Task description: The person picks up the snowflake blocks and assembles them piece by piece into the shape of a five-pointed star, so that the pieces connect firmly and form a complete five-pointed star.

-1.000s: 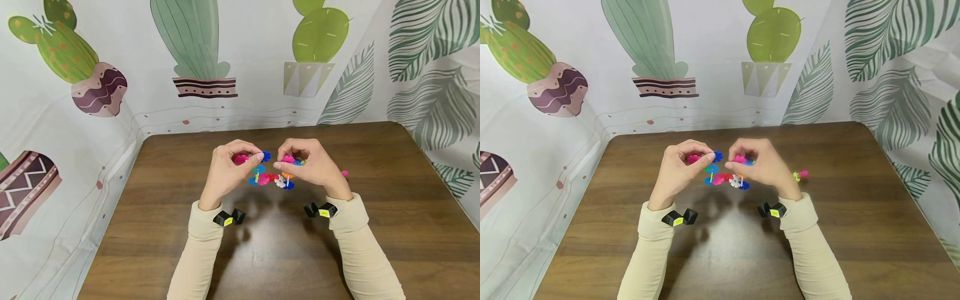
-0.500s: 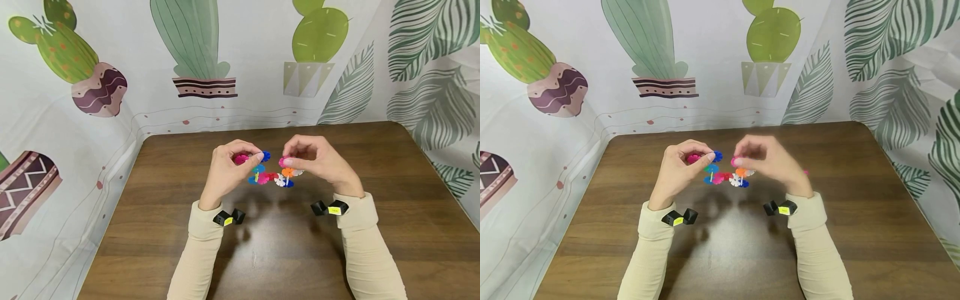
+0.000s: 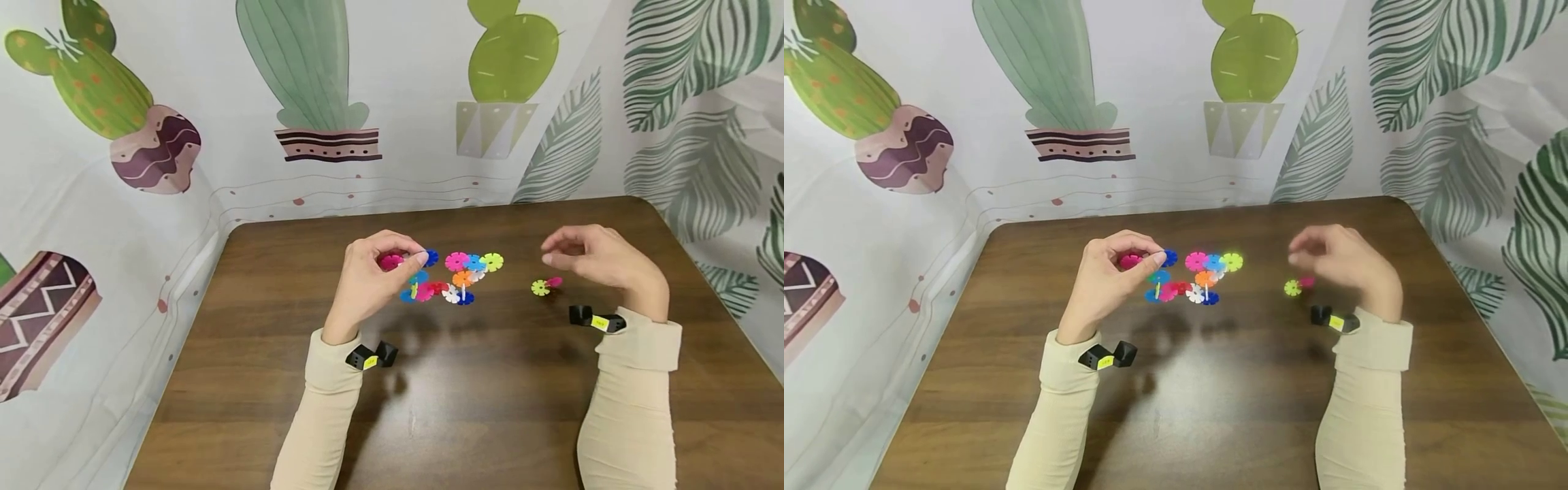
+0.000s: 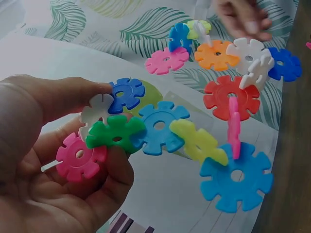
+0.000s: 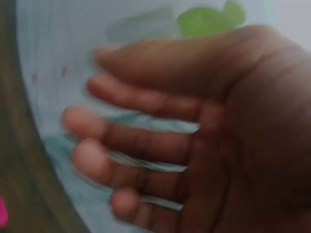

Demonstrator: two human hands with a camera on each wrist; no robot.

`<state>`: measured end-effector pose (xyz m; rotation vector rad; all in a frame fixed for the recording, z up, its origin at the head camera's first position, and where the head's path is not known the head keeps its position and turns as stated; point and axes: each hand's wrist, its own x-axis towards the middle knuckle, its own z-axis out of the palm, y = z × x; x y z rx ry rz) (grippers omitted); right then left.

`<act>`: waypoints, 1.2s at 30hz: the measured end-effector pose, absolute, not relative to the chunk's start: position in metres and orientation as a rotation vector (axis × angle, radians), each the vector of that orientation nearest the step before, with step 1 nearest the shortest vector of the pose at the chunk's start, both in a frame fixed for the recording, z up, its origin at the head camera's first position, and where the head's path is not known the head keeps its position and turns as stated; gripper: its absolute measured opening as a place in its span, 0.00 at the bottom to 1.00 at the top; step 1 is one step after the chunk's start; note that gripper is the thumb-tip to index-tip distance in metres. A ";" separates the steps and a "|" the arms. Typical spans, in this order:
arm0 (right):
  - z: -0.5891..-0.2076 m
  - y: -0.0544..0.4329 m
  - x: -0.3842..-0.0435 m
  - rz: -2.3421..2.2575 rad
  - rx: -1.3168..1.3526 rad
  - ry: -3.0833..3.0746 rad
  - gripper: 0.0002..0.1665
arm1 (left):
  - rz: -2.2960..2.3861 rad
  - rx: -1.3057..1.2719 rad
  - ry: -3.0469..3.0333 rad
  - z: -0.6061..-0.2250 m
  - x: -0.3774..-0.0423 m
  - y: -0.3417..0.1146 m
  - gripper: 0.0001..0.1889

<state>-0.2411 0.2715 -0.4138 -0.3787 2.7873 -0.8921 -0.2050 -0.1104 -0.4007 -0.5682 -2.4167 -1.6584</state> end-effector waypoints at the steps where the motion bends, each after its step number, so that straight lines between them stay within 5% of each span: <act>1: -0.417 0.276 -0.243 -0.832 -0.366 2.767 0.14 | -1.657 -0.570 -2.419 -0.401 -0.205 -0.110 0.02; 14: -0.452 0.288 -0.262 -0.735 -0.307 2.539 0.21 | -1.684 -0.606 -2.462 -0.401 -0.205 -0.112 0.02; 31: -0.465 0.288 -0.268 -0.699 -0.334 2.563 0.09 | -1.800 -0.582 -2.412 -0.399 -0.206 -0.116 0.04; 36: -0.454 0.282 -0.263 -1.009 -0.391 2.709 0.12 | -1.807 -0.582 -2.393 -0.399 -0.208 -0.116 0.04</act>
